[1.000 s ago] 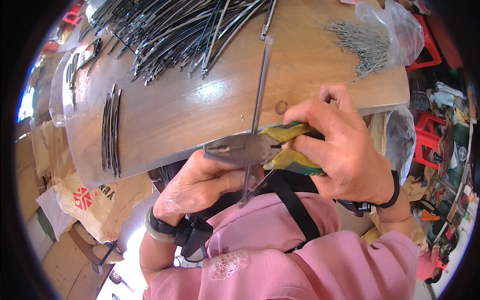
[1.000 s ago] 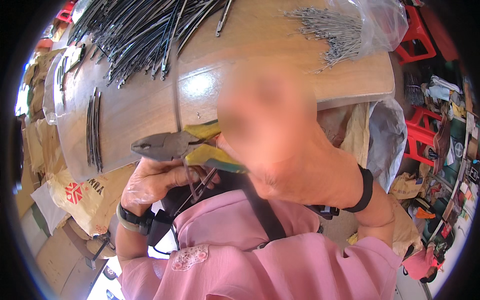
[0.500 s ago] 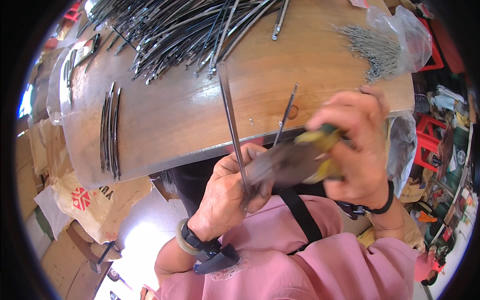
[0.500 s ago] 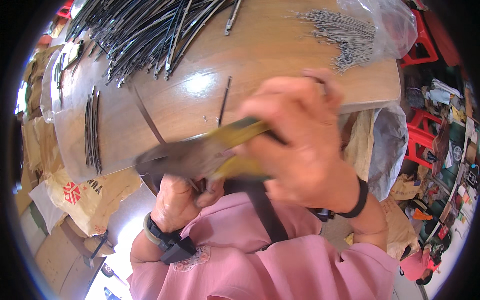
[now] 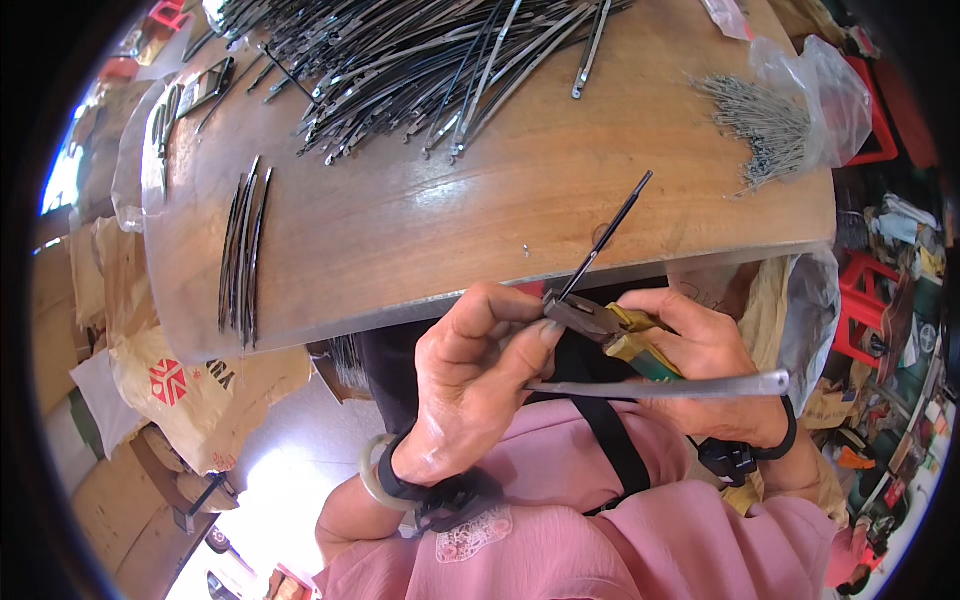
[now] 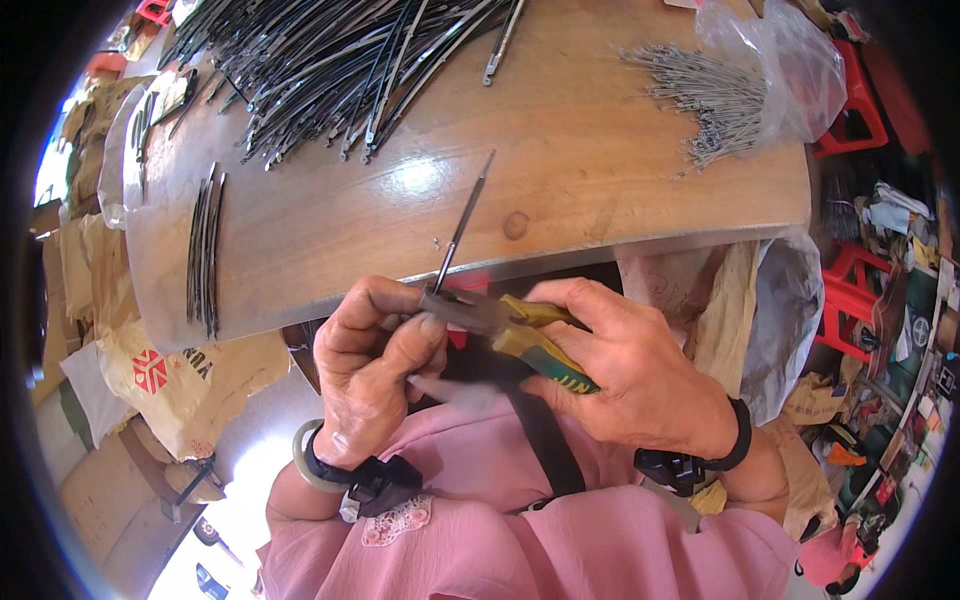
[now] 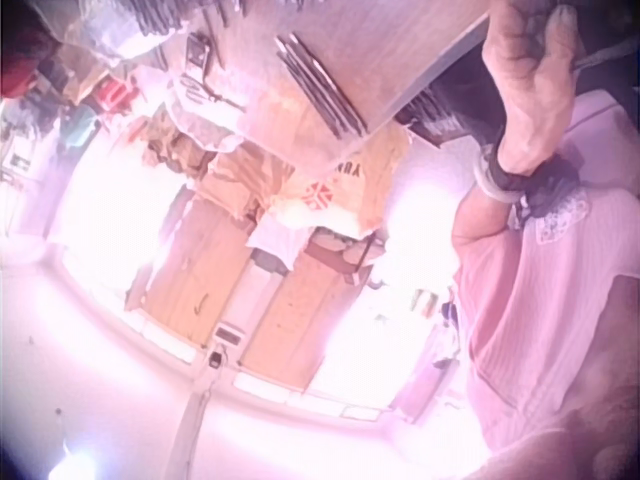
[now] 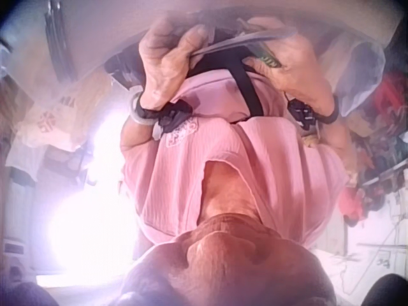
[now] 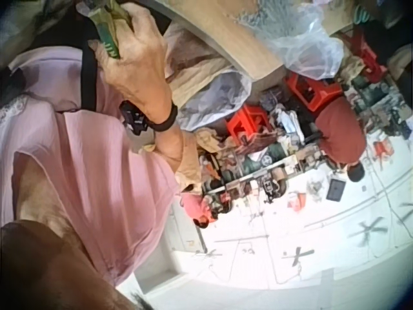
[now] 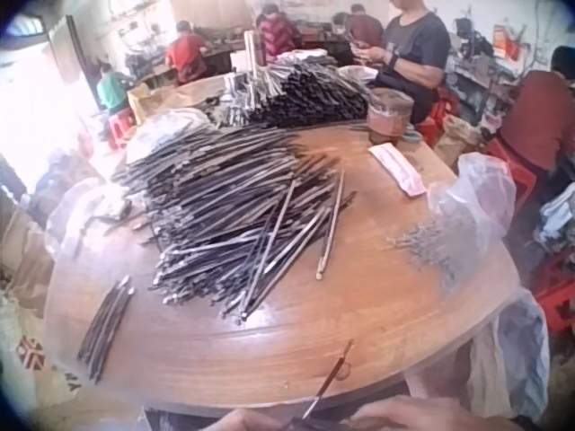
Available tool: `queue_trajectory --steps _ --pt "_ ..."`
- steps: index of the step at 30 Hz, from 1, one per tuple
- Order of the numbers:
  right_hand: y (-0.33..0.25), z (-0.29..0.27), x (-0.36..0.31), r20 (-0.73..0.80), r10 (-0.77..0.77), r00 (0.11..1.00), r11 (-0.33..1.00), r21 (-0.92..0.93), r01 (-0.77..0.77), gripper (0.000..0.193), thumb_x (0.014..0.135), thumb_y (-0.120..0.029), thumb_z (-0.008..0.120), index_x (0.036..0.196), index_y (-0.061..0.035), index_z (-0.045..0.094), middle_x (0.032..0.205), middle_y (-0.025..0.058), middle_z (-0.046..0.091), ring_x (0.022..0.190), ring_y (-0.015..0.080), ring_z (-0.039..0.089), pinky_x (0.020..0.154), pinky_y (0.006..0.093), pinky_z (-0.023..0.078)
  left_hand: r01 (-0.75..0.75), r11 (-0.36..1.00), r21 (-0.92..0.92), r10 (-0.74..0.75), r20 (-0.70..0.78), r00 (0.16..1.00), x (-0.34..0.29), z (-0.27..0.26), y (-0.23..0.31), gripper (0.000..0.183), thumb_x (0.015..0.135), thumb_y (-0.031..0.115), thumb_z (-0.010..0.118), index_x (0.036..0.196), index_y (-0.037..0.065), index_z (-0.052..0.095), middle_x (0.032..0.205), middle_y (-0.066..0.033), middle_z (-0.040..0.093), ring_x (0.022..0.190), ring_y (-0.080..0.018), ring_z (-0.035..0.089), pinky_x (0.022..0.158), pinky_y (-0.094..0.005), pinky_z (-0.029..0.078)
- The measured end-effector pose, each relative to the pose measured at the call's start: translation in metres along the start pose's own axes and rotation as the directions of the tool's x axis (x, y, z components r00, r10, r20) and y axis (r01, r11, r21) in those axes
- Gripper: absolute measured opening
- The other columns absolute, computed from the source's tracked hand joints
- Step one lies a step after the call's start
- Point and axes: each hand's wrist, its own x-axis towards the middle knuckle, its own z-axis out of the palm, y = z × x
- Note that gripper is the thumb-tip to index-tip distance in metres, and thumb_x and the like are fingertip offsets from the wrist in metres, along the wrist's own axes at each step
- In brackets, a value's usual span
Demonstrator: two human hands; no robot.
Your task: The person uses pliers to bend the ends of metal rods one by one, then gathers a bundle of rods and places them into a bin on the floor.
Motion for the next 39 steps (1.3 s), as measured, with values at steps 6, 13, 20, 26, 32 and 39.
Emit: queue_trajectory --steps 6,13,20,26,32,39 --pt "0.01 0.008 0.006 0.129 -0.082 0.988 0.984 -0.145 0.1 0.035 0.07 -0.011 0.078 0.095 0.0049 0.06 0.099 0.0185 0.056 0.083 0.0335 0.061 0.066 0.0385 0.053 0.015 0.995 -0.095 -0.015 -0.002 1.0 0.009 -0.012 -0.008 0.006 0.094 -0.004 0.06 0.097 0.0 0.06 0.071 0.0015 0.057 0.059 -0.0021 0.044 0.05 -0.0179 0.033" --pt "-0.004 0.013 0.036 -0.03 -0.045 0.999 0.998 0.047 0.047 0.039 0.078 -0.019 0.078 0.107 0.0038 0.064 0.108 0.0195 0.061 0.083 0.0355 0.065 0.072 0.0389 0.054 -0.02 0.935 -0.355 0.006 -0.04 0.999 0.016 -0.02 0.009 0.01 0.097 0.011 0.061 0.098 0.002 0.059 0.078 -0.0053 0.063 0.063 -0.0082 0.052 0.056 -0.0225 0.04" --pt "-0.016 0.052 0.041 -0.191 0.009 0.982 0.977 0.213 0.033 0.033 0.078 -0.011 0.076 0.108 -0.0016 0.068 0.106 0.0197 0.063 0.08 0.0356 0.066 0.071 0.0381 0.054 -0.046 0.836 -0.547 -0.061 -0.176 0.983 0.022 -0.01 0.012 0.016 0.099 0.023 0.059 0.105 0.008 0.057 0.099 -0.0106 0.067 0.081 -0.0166 0.064 0.062 -0.0262 0.048" --pt "-0.015 0.049 0.033 -0.162 0.008 0.987 0.981 0.19 0.023 0.034 0.075 -0.007 0.073 0.107 0.0005 0.067 0.104 0.0214 0.062 0.08 0.0373 0.065 0.069 0.0404 0.055 -0.066 0.842 -0.536 0.022 -0.086 0.996 0.026 -0.009 0.006 0.011 0.098 0.019 0.059 0.104 0.01 0.057 0.103 -0.0103 0.066 0.082 -0.0168 0.063 0.063 -0.0267 0.049" --pt "-0.003 0.029 0.016 -0.134 -0.078 0.988 0.98 0.173 0.101 0.041 0.074 -0.019 0.078 0.108 0.0015 0.068 0.107 0.017 0.062 0.089 0.0333 0.064 0.073 0.0371 0.054 -0.139 0.922 -0.362 -0.077 -0.521 0.85 0.034 -0.006 0.017 0.006 0.095 0.013 0.058 0.097 0.012 0.052 0.087 -0.0017 0.055 0.06 -0.0122 0.051 0.052 -0.0249 0.046" --pt "0.066 -0.096 -0.016 -0.499 -0.119 0.859 0.917 -0.387 -0.097 0.021 0.07 0.0 0.07 0.091 0.0002 0.066 0.1 0.0158 0.062 0.079 0.0325 0.065 0.069 0.0365 0.054 -0.176 0.972 0.158 0.218 -0.304 0.928 0.011 -0.126 0.057 0.006 0.1 0.014 0.052 0.1 0.008 0.055 0.086 -0.0013 0.053 0.05 -0.0036 0.037 0.04 -0.0202 0.029"
